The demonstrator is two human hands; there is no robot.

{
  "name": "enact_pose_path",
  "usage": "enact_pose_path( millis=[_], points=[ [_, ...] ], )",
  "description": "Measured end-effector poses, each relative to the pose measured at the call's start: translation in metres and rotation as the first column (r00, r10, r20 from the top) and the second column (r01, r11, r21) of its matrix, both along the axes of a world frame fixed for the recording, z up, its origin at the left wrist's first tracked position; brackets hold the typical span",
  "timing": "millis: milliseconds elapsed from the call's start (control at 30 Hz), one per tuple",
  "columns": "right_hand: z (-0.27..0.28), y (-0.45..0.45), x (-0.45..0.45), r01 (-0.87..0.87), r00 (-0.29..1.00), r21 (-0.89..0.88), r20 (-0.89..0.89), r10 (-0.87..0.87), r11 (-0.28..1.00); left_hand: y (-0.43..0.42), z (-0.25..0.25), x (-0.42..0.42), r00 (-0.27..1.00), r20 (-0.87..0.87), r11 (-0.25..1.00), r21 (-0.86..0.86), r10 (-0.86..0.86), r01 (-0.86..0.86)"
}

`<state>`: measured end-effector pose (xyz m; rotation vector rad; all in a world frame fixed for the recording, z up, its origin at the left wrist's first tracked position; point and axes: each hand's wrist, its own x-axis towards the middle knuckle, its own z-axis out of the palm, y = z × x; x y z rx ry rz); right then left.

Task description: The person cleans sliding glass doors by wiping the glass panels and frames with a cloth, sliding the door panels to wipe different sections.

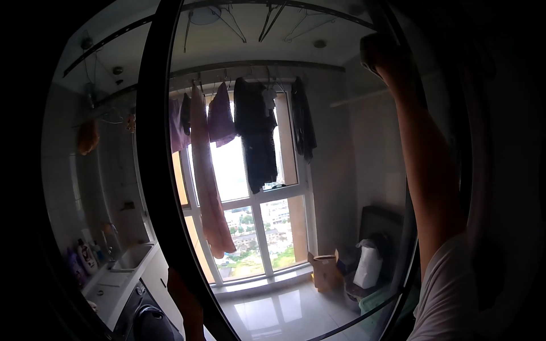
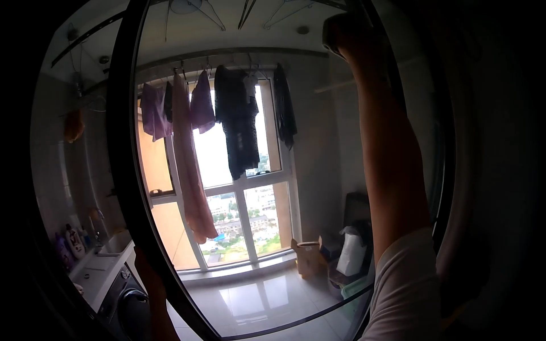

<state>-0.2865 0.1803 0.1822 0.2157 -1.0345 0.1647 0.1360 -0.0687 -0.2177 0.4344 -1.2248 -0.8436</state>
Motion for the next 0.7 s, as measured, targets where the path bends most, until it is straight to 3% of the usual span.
enact_pose_path(
  millis=[67,133,167,200,233,267,333,433,467,533,567,600,700],
  points=[
    [0.039,-0.023,0.022,0.095,0.965,-0.026,-0.242,-0.098,0.995,0.006,-0.003,-0.003,0.998,-0.057,1.000,-0.015,0.009,-0.010],
    [0.059,-0.041,0.079,0.034,0.893,0.052,-0.451,-0.007,0.998,0.023,0.005,0.002,0.957,0.140,0.962,-0.142,0.254,-0.234],
    [0.071,-0.064,0.115,-0.444,0.896,0.150,0.038,0.443,0.884,0.023,0.006,0.004,0.959,0.138,0.962,-0.149,0.248,-0.227],
    [0.083,-0.087,0.148,-0.815,0.499,-0.007,0.501,0.707,0.580,0.021,0.002,0.007,0.945,0.191,0.960,-0.145,0.264,-0.239],
    [0.082,-0.096,0.174,-0.827,0.541,0.161,0.486,0.686,0.539,0.018,-0.002,0.008,0.929,0.243,0.958,-0.139,0.279,-0.251],
    [0.090,-0.112,0.197,-0.747,0.658,0.279,0.439,0.611,0.604,0.011,-0.007,0.010,0.931,0.239,0.958,-0.142,0.276,-0.248],
    [0.090,-0.120,0.227,-0.734,0.671,0.461,0.386,0.633,0.498,-0.005,-0.018,0.013,0.834,0.278,0.869,-0.287,0.477,-0.402],
    [0.103,-0.108,0.217,-0.714,0.685,0.499,0.352,0.637,0.492,-0.003,-0.034,0.020,0.861,0.305,0.907,-0.248,0.406,-0.340],
    [0.114,-0.106,0.203,-0.733,0.664,0.461,0.329,0.671,0.499,0.002,-0.033,0.019,0.875,0.310,0.923,-0.225,0.372,-0.312],
    [0.142,-0.093,0.157,-0.507,0.861,0.462,0.236,0.450,0.728,0.020,-0.018,0.012,0.899,0.269,0.936,-0.028,0.346,-0.351],
    [0.145,-0.081,0.137,-0.665,0.745,0.339,0.360,0.561,0.665,0.012,-0.026,0.014,0.940,0.214,0.964,-0.056,0.265,-0.259],
    [0.147,-0.065,0.116,-0.791,0.596,0.193,0.456,0.660,0.581,-0.007,-0.048,0.019,0.901,0.248,0.933,-0.051,0.357,-0.356],
    [0.157,-0.022,0.011,-0.738,0.649,0.165,0.438,0.622,0.654,0.001,-0.040,0.016,0.912,0.229,0.935,0.017,0.341,-0.354]
  ],
)
